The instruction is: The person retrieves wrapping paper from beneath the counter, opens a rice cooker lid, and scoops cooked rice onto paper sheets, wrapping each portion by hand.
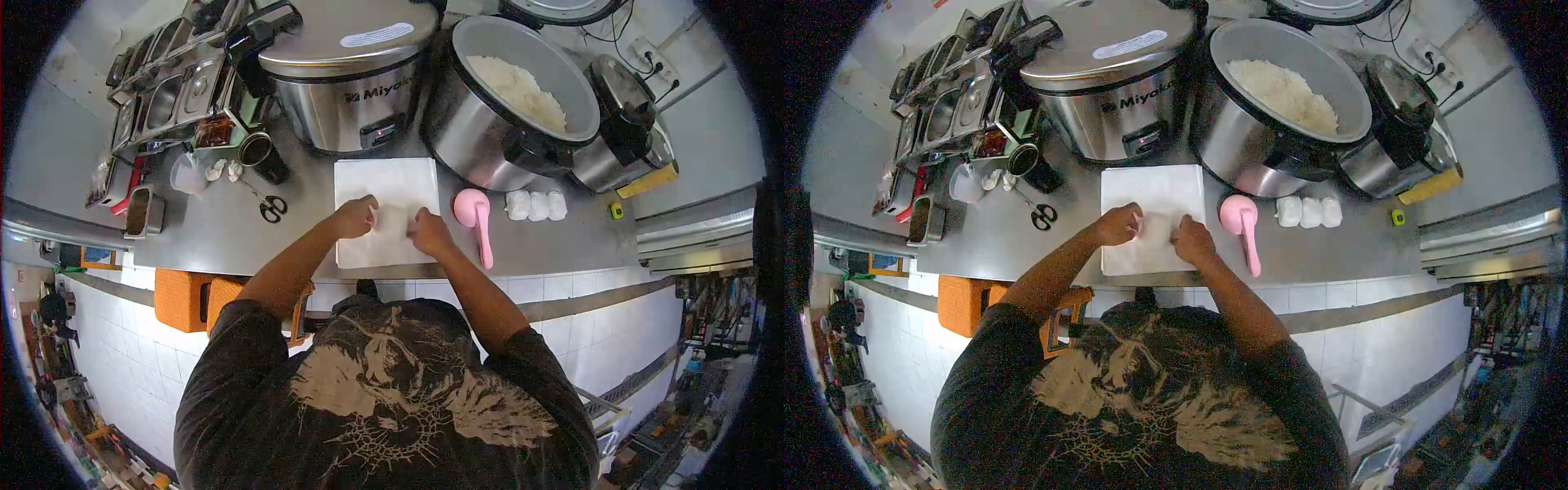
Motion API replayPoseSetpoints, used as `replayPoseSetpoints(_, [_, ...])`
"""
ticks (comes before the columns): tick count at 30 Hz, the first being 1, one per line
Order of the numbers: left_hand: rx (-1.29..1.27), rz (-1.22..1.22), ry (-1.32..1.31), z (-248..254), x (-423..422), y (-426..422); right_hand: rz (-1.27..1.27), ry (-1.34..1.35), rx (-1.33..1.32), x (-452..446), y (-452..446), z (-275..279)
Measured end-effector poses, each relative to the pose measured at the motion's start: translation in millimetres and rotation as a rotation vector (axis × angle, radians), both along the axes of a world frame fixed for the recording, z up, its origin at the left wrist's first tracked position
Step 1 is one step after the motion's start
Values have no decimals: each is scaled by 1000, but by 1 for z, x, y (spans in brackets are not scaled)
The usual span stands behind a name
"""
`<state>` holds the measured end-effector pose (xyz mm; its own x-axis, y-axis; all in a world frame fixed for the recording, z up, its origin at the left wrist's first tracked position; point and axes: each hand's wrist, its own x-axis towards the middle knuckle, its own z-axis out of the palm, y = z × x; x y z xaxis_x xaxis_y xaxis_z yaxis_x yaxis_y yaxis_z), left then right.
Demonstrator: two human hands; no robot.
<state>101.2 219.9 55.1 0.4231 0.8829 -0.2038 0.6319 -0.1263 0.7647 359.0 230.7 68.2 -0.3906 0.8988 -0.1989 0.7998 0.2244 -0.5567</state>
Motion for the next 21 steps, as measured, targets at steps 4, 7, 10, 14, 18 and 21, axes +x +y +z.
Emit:
replayPoseSetpoints(4, [205, 117, 303, 7, 35, -5, 109, -183, 158, -15, 11, -3])
replayPoseSetpoints(7, [351, 146, 237, 0, 42, -10, 68, 72, 73, -12, 4, 4])
replayPoseSetpoints(10, [-44, 174, -7, 26, 33, -24, 11, 364, -155, 1, -16, 27])
replayPoseSetpoints(14, [-221, 85, -546, 53, 34, -39, -78, 685, -480, 17, -36, 49])
replayPoseSetpoints(18, [-304, 278, -480, 49, 63, -44, -223, 445, 111, 13, -60, 64])
replayPoseSetpoints(21, [-143, 328, -362, 71, 91, -38, -385, 503, 214, 20, -66, 52])
